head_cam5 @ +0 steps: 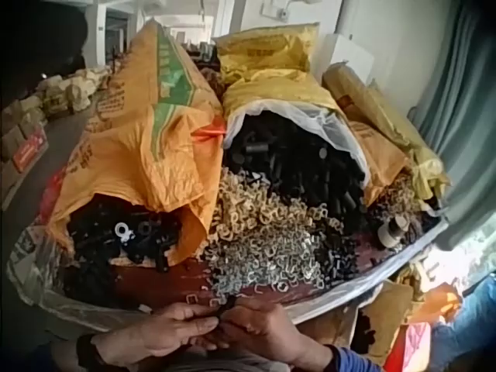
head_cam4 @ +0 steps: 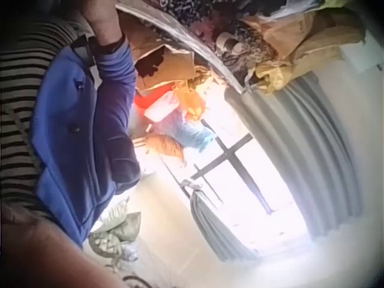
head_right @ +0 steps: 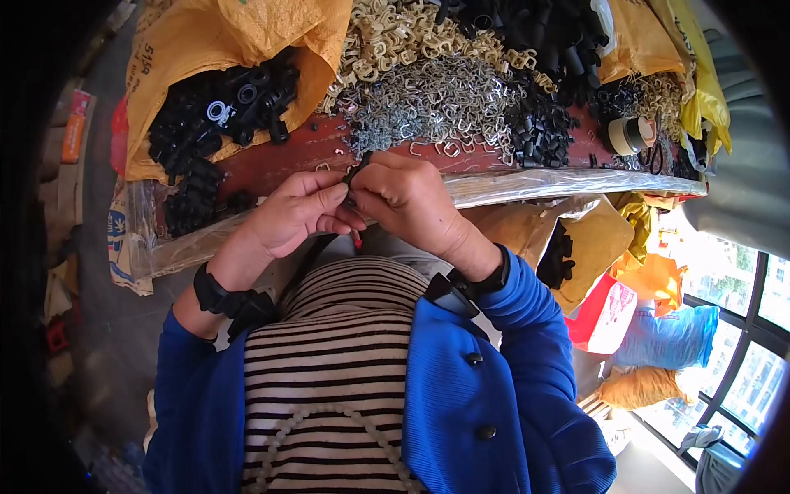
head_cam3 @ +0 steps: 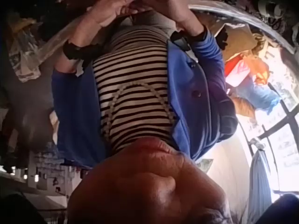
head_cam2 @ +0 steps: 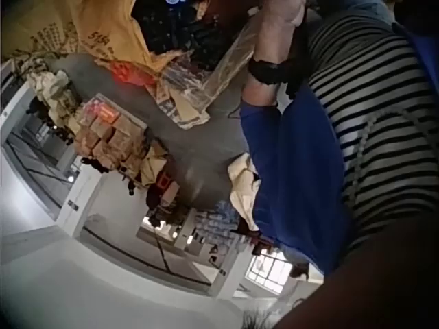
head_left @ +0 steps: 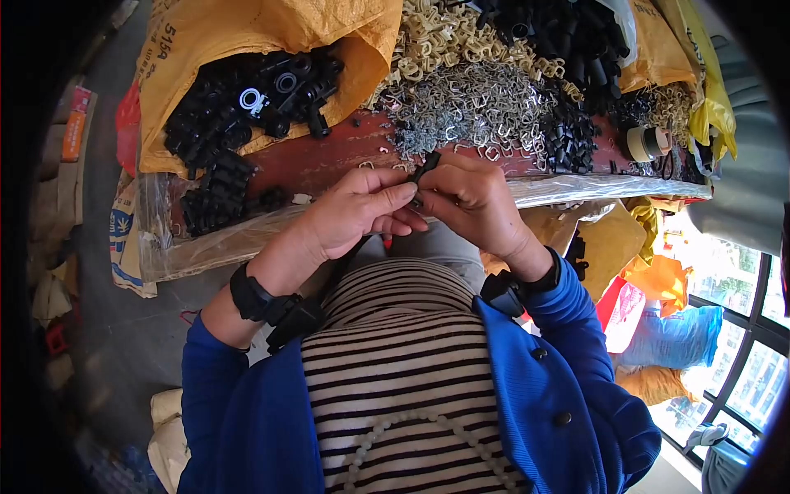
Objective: The person assembles components by hand, fitting a metal clip into a black plastic part and then sliding a black sleeve over the assembly. After completing each unit, the person places it on the table and reaches for the next set of components.
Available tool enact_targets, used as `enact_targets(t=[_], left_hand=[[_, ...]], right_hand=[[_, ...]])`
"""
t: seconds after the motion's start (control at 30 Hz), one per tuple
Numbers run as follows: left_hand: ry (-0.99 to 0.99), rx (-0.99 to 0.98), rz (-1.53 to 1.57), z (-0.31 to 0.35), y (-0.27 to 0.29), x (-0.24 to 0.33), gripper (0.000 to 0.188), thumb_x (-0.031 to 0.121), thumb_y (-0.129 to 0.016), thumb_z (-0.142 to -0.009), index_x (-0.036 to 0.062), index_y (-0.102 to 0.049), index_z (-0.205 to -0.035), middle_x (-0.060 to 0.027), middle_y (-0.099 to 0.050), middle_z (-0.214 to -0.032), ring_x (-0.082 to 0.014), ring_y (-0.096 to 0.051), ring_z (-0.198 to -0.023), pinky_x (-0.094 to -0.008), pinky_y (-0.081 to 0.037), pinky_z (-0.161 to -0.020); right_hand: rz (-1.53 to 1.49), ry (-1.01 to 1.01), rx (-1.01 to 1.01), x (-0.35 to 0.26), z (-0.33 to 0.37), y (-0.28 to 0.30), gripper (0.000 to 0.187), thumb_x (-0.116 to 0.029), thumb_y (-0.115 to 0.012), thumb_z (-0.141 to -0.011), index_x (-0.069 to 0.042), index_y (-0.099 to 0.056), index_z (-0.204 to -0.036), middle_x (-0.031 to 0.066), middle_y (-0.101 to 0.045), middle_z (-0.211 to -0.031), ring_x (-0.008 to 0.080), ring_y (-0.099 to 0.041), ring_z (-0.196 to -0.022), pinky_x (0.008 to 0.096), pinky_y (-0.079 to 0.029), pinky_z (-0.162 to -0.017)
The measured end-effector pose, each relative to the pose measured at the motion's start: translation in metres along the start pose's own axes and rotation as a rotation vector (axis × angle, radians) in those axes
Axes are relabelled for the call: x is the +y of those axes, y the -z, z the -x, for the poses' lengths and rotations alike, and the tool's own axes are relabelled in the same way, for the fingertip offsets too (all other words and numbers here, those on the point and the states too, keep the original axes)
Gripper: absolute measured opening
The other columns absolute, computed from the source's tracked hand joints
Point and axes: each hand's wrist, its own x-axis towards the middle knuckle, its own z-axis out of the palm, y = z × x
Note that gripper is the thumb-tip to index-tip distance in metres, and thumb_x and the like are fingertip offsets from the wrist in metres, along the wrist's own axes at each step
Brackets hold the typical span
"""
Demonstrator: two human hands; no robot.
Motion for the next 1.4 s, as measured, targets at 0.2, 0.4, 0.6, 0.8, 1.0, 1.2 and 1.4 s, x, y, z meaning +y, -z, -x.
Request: enact_targets(t=[0.2,0.4,0.6,0.8,1.0,1.2,1.4], left_hand=[[0.037,-0.086,0.317,-0.002,0.005,-0.005,0.026,0.015,-0.043,-0.084,-0.0008,-0.046,-0.104,-0.0121,-0.054,-0.093,-0.0200,-0.057,-0.080,-0.0267,-0.048,-0.068],[0.042,-0.043,0.370,-0.015,0.022,-0.006,0.025,0.013,-0.044,-0.083,-0.0013,-0.045,-0.104,-0.0131,-0.053,-0.096,-0.0200,-0.055,-0.084,-0.0263,-0.047,-0.070],[0.056,0.037,0.328,-0.033,0.031,-0.003,0.026,0.012,-0.046,-0.082,-0.0021,-0.045,-0.104,-0.0133,-0.053,-0.096,-0.0199,-0.055,-0.084,-0.0258,-0.047,-0.071],[0.070,0.091,0.324,-0.041,0.027,0.002,0.025,0.010,-0.047,-0.081,-0.0027,-0.046,-0.103,-0.0127,-0.054,-0.095,-0.0194,-0.056,-0.084,-0.0255,-0.047,-0.072],[0.068,0.080,0.277,-0.032,0.019,-0.003,0.025,0.010,-0.049,-0.080,-0.0029,-0.047,-0.101,-0.0112,-0.054,-0.093,-0.0206,-0.056,-0.084,-0.0258,-0.047,-0.072],[0.048,0.073,0.282,-0.013,0.007,-0.004,0.022,0.009,-0.049,-0.080,-0.0025,-0.049,-0.099,-0.0097,-0.055,-0.091,-0.0199,-0.057,-0.082,-0.0248,-0.047,-0.071],[-0.009,0.031,0.322,0.004,0.000,-0.006,0.023,0.009,-0.050,-0.080,-0.0028,-0.049,-0.099,-0.0101,-0.055,-0.091,-0.0207,-0.057,-0.081,-0.0252,-0.048,-0.071]], right_hand=[[-0.064,-0.033,0.096,0.009,0.009,0.007,0.010,-0.001,-0.061,-0.066,-0.002,-0.056,-0.075,0.0056,-0.049,-0.063,0.0158,-0.049,-0.053,0.0247,-0.038,-0.046],[0.340,-0.238,0.157,0.062,0.015,0.036,0.016,-0.003,-0.061,-0.066,-0.002,-0.056,-0.081,0.0072,-0.052,-0.073,0.0179,-0.051,-0.057,0.0255,-0.041,-0.050],[0.478,-0.220,0.094,0.085,0.014,0.049,0.022,-0.010,-0.063,-0.065,-0.002,-0.057,-0.085,0.0099,-0.051,-0.083,0.0216,-0.052,-0.074,0.0289,-0.042,-0.065],[0.082,0.047,-0.103,0.050,-0.003,0.028,0.025,-0.015,-0.065,-0.062,-0.005,-0.060,-0.085,0.0111,-0.048,-0.092,0.0246,-0.046,-0.087,0.0317,-0.040,-0.072],[0.129,0.093,-0.170,0.038,0.002,0.017,0.029,-0.018,-0.065,-0.062,-0.007,-0.061,-0.088,0.0123,-0.041,-0.107,0.0281,-0.038,-0.097,0.0370,-0.035,-0.079],[0.072,0.125,-0.160,0.025,0.010,0.010,0.032,-0.018,-0.065,-0.059,-0.009,-0.058,-0.089,0.0130,-0.035,-0.116,0.0292,-0.035,-0.101,0.0406,-0.029,-0.082],[-0.059,0.131,-0.091,0.011,0.016,0.006,0.032,-0.020,-0.065,-0.059,-0.010,-0.058,-0.089,0.0146,-0.033,-0.119,0.0315,-0.034,-0.103,0.0425,-0.027,-0.085]])
